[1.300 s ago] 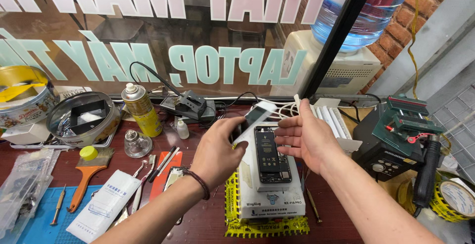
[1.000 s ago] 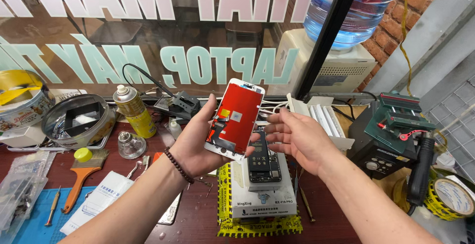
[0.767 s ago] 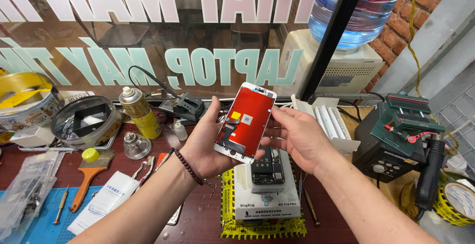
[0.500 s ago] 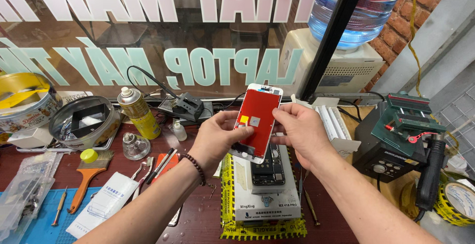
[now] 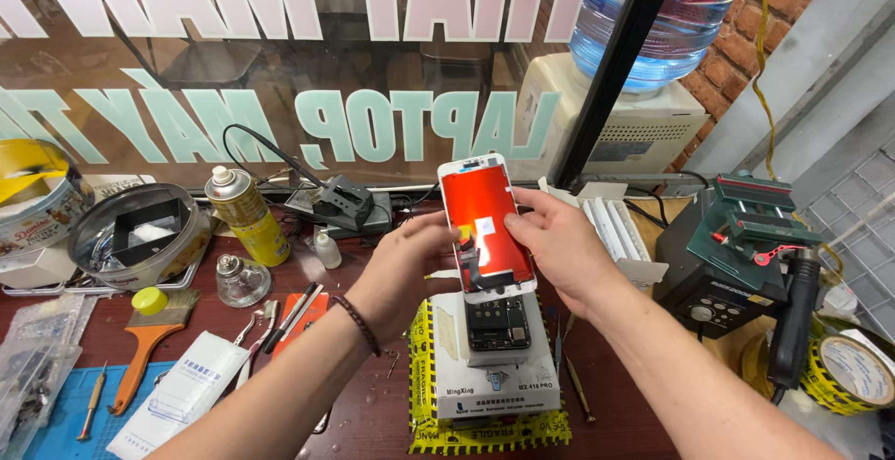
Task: The person works on a disassembled smartphone at a cluttered workbench. They repeatedly attempt to connect a ribbon cable from the screen assembly to the motherboard, then use a toothbrush to clean the battery area before trying the connection again. The phone remains open throughout the clip.
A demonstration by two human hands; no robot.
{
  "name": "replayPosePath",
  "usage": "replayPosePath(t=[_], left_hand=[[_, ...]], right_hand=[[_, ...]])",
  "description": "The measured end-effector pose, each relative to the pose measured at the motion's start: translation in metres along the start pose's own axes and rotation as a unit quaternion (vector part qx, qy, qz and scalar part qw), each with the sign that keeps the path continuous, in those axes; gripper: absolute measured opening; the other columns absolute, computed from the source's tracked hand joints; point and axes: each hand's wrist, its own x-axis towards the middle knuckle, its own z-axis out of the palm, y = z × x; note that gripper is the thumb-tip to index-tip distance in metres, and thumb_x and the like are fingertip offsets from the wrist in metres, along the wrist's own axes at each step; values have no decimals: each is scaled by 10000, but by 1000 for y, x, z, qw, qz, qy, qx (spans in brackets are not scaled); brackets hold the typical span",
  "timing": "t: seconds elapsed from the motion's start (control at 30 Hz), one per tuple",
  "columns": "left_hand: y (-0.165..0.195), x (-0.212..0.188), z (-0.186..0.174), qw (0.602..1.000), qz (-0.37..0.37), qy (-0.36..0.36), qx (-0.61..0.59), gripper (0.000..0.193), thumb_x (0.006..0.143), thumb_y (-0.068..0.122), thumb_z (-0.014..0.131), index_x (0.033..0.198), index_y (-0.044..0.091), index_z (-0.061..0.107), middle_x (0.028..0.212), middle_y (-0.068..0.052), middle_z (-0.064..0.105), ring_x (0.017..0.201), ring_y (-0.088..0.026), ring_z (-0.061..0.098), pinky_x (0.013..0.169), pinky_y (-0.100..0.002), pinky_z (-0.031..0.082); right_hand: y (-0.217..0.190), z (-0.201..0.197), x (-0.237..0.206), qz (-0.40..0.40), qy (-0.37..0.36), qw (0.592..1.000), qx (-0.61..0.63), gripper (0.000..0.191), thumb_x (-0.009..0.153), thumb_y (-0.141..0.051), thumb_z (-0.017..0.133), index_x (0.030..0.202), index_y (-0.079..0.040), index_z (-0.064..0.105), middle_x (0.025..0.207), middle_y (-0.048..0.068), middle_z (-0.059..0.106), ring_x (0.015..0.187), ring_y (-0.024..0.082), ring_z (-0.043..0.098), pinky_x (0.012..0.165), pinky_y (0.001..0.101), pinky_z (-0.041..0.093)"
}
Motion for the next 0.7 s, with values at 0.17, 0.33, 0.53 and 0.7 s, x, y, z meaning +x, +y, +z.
replayPosePath(t=[0.17,0.33,0.53,0.7], left_hand=[[4,10,-8,988,-74,-92,-96,374,939,366,574,1212,113,617,1063,-72,711,945,-230,715,794,-415,605],[-19,28,-9,988,-68,-3,-135,248,1036,258,556,1211,86,592,1091,-82,684,1010,-233,672,845,-429,585],[-38,0,-4,983,-52,21,-177,298,1037,298,506,1193,60,593,1073,-106,682,966,-234,678,851,-470,595],[-54,-4,0,992,-40,15,-123,273,1025,281,509,1212,99,589,1116,-92,686,986,-236,673,862,-496,575]], right_hand=[[1,-4,11,-50,-31,990,-128,428,944,-143,622,1365,-65,626,975,66,758,861,110,712,771,273,585],[0,6,-12,-285,205,873,-338,178,880,-129,735,1033,-41,761,907,61,712,787,122,712,730,281,585],[9,30,-72,-251,91,898,-350,145,821,-128,744,944,-73,799,869,49,721,702,181,713,660,321,575],[24,18,-73,-288,23,872,-396,166,854,-160,728,985,-86,797,912,47,734,818,213,727,747,345,575]])
